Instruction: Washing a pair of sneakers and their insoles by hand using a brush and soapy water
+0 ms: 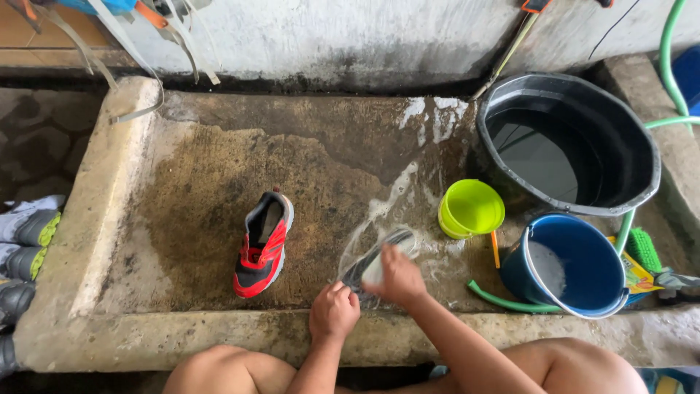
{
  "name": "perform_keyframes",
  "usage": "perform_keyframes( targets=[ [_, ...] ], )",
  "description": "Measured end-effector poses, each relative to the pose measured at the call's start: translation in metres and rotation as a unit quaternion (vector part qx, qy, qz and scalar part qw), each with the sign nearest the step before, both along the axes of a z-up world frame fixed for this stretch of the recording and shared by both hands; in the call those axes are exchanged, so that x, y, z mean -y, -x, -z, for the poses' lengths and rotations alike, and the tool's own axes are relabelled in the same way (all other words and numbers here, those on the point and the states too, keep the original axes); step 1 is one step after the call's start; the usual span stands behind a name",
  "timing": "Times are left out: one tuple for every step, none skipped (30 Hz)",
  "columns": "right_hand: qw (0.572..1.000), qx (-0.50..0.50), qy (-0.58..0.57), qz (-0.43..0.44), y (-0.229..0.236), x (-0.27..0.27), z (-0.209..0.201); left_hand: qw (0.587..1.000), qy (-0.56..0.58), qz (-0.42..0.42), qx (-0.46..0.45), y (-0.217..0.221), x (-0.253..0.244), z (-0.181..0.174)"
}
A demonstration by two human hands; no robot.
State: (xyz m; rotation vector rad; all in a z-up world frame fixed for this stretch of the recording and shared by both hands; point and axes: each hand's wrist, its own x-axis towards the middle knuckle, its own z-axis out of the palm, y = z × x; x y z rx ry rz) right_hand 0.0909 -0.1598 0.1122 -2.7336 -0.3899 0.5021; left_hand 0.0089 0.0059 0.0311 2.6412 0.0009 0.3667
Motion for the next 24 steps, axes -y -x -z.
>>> perform_keyframes(
  targets=[
    [1.000,0.004,0.000,0.001,-0.006,0.009,-0.015,1.000,0.000,0.001,0.004,-0.004,0.001,-0.001],
    [0.999,-0.045,0.006,-0.019,-0.007,0.016,-0.029,1.000,-0.003,-0.001,-0.001,-0.003,0.001,-0.001],
    [0.995,-0.093,0.012,-0.038,-0.009,0.024,-0.043,1.000,-0.006,-0.002,-0.006,-0.002,0.000,-0.001],
    [0.995,-0.093,0.012,-0.036,-0.020,0.037,-0.034,1.000,-0.005,0.000,-0.006,-0.001,0.001,-0.003],
    [0.997,-0.034,0.023,0.062,-0.032,0.049,-0.025,1.000,0.002,0.004,-0.015,0.000,0.002,-0.005],
    [0.987,0.028,0.032,0.153,-0.046,0.059,-0.016,1.000,0.009,0.002,-0.022,0.000,0.001,-0.007],
    [0.988,0.030,0.031,0.151,-0.050,0.053,-0.015,1.000,0.009,0.000,-0.021,-0.004,0.000,-0.008],
    [0.985,0.011,0.046,0.169,-0.048,0.049,-0.012,1.000,0.008,0.000,-0.016,-0.002,0.000,-0.009],
    [0.981,-0.008,0.061,0.186,-0.047,0.045,-0.010,1.000,0.008,0.000,-0.011,-0.001,0.001,-0.009],
    [0.980,-0.007,0.063,0.187,-0.032,0.027,-0.044,1.000,0.010,0.001,-0.010,0.000,0.001,-0.008],
    [0.987,-0.102,0.076,0.099,-0.017,0.008,-0.079,1.000,0.007,-0.001,-0.014,0.000,0.002,-0.008],
    [0.978,-0.193,0.084,0.008,-0.002,-0.013,-0.113,1.000,0.001,-0.002,-0.015,0.000,0.000,-0.007],
    [0.978,-0.190,0.084,0.009,-0.005,-0.008,-0.085,1.000,0.001,-0.001,-0.013,-0.001,-0.003,-0.005],
    [0.983,-0.139,0.086,-0.085,-0.007,-0.001,-0.057,1.000,-0.002,0.001,0.007,-0.002,-0.002,-0.002],
    [0.976,-0.086,0.087,-0.178,-0.010,0.007,-0.029,1.000,-0.005,0.004,0.027,-0.003,-0.001,0.002],
    [0.977,-0.087,0.091,-0.173,-0.024,0.015,-0.025,1.000,0.000,0.008,0.028,-0.003,0.002,-0.002],
    [0.993,-0.078,0.080,-0.026,-0.038,0.022,-0.021,1.000,0.006,0.002,0.012,-0.003,0.004,-0.006],
    [0.989,-0.066,0.063,0.114,-0.053,0.023,-0.016,1.000,0.008,-0.010,-0.004,-0.001,0.000,-0.010],
    [0.990,-0.065,0.064,0.111,-0.057,0.022,-0.012,1.000,0.008,-0.013,-0.004,-0.002,0.002,-0.009],
    [0.984,-0.039,0.066,0.163,-0.059,0.019,-0.008,1.000,0.009,-0.010,-0.003,-0.002,0.002,-0.008],
    [0.974,-0.013,0.067,0.214,-0.061,0.016,-0.004,1.000,0.009,-0.007,-0.002,-0.002,0.002,-0.008],
    [0.974,-0.013,0.066,0.217,-0.046,-0.001,-0.030,1.000,0.008,-0.005,-0.003,0.000,0.002,-0.007],
    [0.986,-0.081,0.103,0.098,-0.031,-0.019,-0.056,1.000,0.008,-0.008,0.006,0.002,0.002,-0.007],
    [0.980,-0.143,0.138,-0.024,-0.021,-0.038,-0.084,1.000,0.007,-0.014,0.019,0.000,0.001,-0.007]
  ],
)
